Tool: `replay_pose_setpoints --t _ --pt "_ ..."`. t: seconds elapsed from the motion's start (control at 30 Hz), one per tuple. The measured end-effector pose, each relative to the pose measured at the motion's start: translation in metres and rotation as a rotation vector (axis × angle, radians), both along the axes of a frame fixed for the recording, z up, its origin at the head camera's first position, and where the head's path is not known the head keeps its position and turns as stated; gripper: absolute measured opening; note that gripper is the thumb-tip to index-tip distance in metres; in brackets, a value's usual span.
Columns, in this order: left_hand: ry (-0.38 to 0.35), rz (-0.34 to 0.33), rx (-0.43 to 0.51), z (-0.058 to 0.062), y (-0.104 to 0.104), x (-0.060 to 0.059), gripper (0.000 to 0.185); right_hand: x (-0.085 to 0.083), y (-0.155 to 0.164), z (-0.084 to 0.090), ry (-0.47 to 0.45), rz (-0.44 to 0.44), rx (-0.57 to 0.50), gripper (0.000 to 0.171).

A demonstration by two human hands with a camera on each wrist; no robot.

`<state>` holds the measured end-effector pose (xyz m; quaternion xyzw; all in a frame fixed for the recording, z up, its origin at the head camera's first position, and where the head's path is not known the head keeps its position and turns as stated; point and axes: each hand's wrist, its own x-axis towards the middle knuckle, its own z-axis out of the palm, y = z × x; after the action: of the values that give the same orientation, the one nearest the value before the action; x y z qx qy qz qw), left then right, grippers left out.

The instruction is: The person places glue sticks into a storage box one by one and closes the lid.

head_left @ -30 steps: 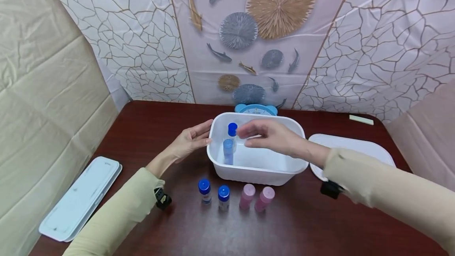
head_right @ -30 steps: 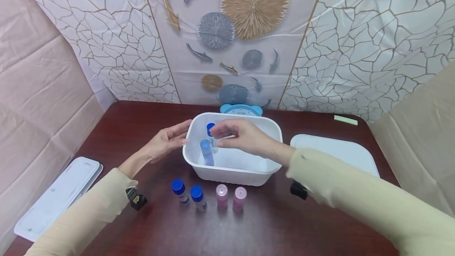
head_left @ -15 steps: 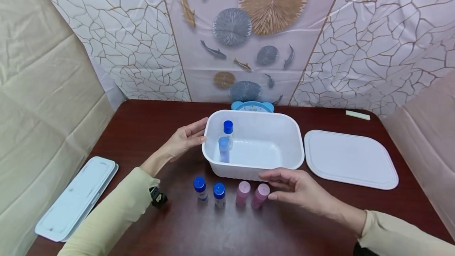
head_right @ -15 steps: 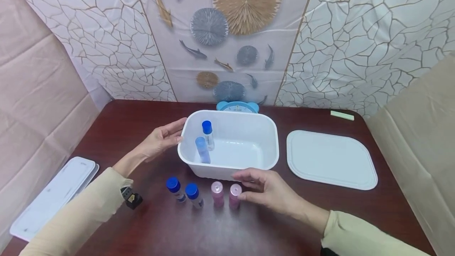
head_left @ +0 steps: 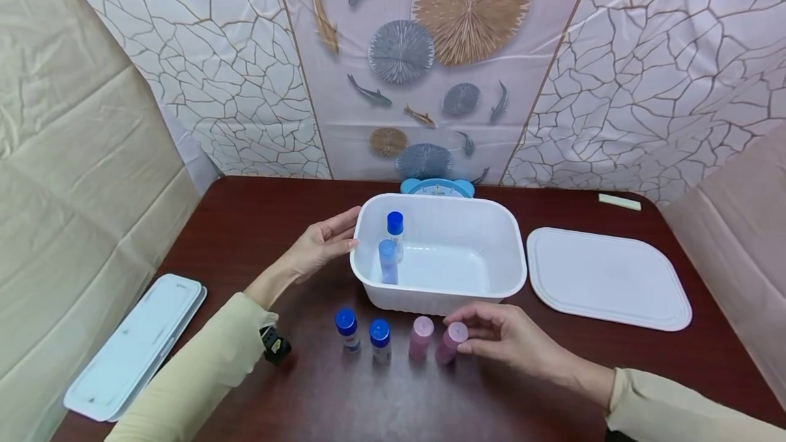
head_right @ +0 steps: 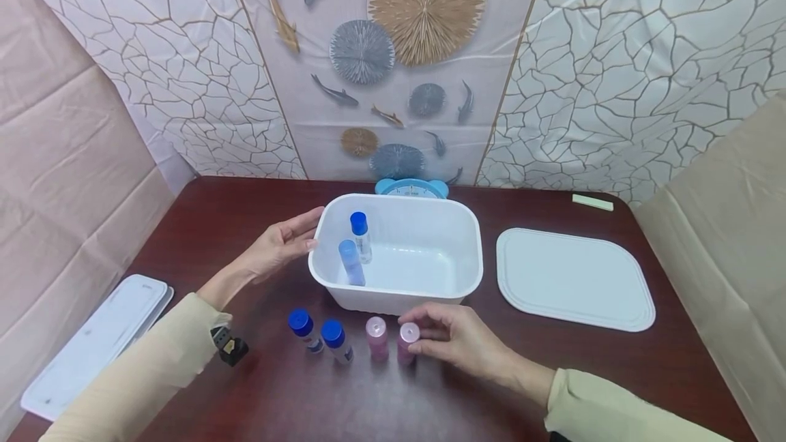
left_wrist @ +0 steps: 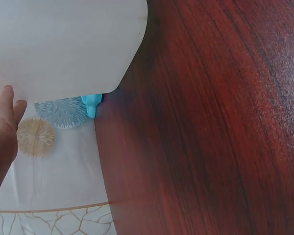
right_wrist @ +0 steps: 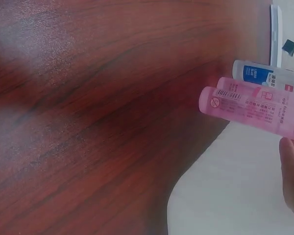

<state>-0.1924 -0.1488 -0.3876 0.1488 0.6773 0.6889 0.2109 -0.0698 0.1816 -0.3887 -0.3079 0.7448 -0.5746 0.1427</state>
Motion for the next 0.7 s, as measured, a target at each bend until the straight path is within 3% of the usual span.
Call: replay_pose_setpoints --t 0.17,0.37,0.57,0.7 --pt "0.001 -0.005 0.005 -0.001 0.001 0.001 0.066 0.003 0.004 0.010 0.003 0.002 0.005 0.031" --pt "0.003 0.004 0.004 0.000 0.001 0.001 0.066 -0.003 0.013 0.053 0.076 0.036 0.004 0.029" --pt "-0.001 0.001 0.008 -0.001 0.000 -0.001 0.066 -0.018 0.024 0.106 0.222 -0.069 0.081 0.032" --pt "-0.001 0.000 0.012 -0.002 0.000 -0.001 0.065 -0.037 0.028 0.128 0.226 -0.139 0.034 0.031"
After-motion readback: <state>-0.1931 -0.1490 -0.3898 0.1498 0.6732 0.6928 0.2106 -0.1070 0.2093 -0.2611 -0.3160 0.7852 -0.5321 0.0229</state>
